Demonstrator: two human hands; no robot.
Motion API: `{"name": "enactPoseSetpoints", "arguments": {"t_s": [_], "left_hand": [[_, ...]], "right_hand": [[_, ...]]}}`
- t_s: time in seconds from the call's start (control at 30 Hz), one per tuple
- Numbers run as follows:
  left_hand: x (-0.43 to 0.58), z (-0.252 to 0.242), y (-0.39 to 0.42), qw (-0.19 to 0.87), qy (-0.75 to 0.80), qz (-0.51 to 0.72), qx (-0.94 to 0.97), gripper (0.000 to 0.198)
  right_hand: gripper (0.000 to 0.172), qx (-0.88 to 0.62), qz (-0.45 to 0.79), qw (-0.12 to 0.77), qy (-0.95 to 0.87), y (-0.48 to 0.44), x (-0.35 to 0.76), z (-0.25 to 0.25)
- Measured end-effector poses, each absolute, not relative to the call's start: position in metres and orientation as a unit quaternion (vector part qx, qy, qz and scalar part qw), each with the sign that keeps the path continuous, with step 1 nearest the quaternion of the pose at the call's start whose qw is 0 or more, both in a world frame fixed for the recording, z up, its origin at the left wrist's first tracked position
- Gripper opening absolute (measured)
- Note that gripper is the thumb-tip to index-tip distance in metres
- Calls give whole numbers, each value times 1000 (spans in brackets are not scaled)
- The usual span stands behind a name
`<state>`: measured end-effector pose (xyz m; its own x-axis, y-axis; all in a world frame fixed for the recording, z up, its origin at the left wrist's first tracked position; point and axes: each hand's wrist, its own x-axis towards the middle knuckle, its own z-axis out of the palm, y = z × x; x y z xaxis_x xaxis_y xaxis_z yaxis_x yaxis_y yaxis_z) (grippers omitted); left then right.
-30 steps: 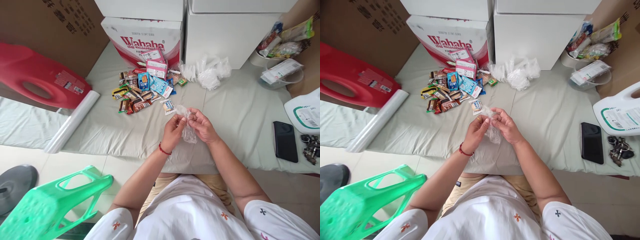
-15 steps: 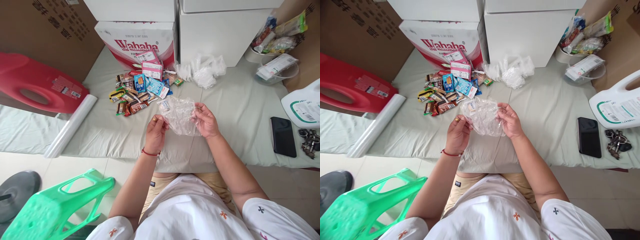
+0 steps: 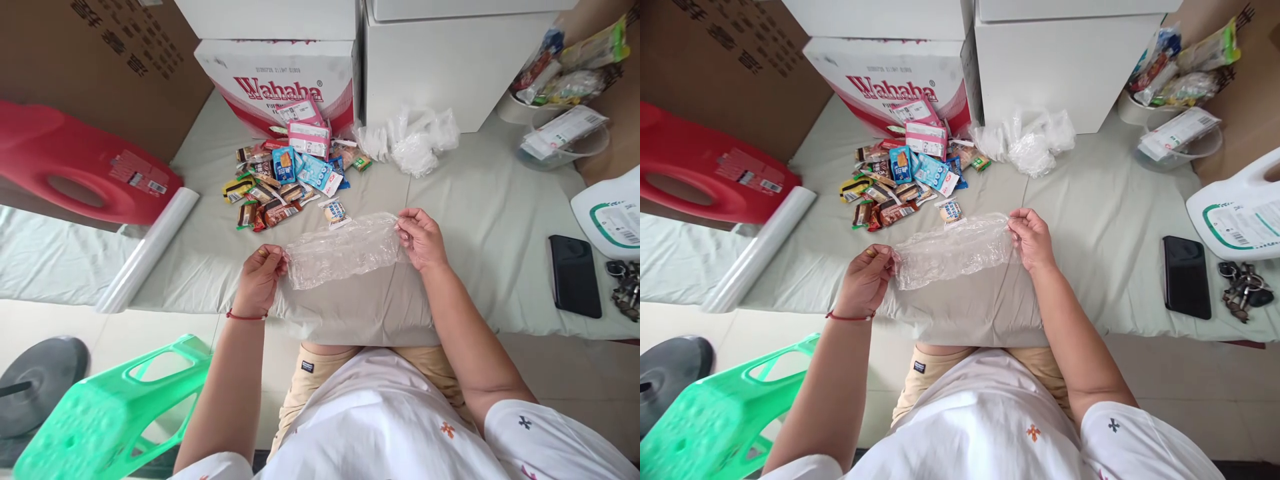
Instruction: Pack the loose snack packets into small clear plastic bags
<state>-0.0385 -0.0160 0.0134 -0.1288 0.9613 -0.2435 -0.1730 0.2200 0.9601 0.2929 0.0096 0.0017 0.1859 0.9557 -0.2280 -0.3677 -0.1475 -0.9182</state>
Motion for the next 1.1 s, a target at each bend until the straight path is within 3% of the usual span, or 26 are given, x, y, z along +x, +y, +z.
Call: {"name": "enactPoseSetpoints", "arguments": {"t_s": [0.27, 0.43, 0.5, 0.6, 0.8, 0.93, 1.1], "left_hand": [[-44, 1, -12, 425, 658, 487, 387, 25], [-37, 12, -19, 166, 723, 509, 437, 22], [-28, 25, -22, 131, 683, 517, 498, 17], [-8, 48, -18, 135, 590, 479, 635, 15], [42, 61, 14, 216, 427, 372, 795, 40], [61, 51, 20, 292, 398, 394, 776, 16], [57, 47, 5, 308, 428, 426, 735, 9]], "right_hand": [[36, -491, 571, 583, -305, 6, 287, 5], [35, -470, 539, 592, -372, 2, 284, 7], [37, -460, 517, 584, -425, -1, 282, 8], [38, -443, 512, 556, -482, -8, 280, 10], [36, -421, 506, 525, -540, -21, 283, 26], [32, -461, 471, 538, -525, -29, 294, 34], [25, -498, 467, 555, -475, -40, 306, 32]]}}
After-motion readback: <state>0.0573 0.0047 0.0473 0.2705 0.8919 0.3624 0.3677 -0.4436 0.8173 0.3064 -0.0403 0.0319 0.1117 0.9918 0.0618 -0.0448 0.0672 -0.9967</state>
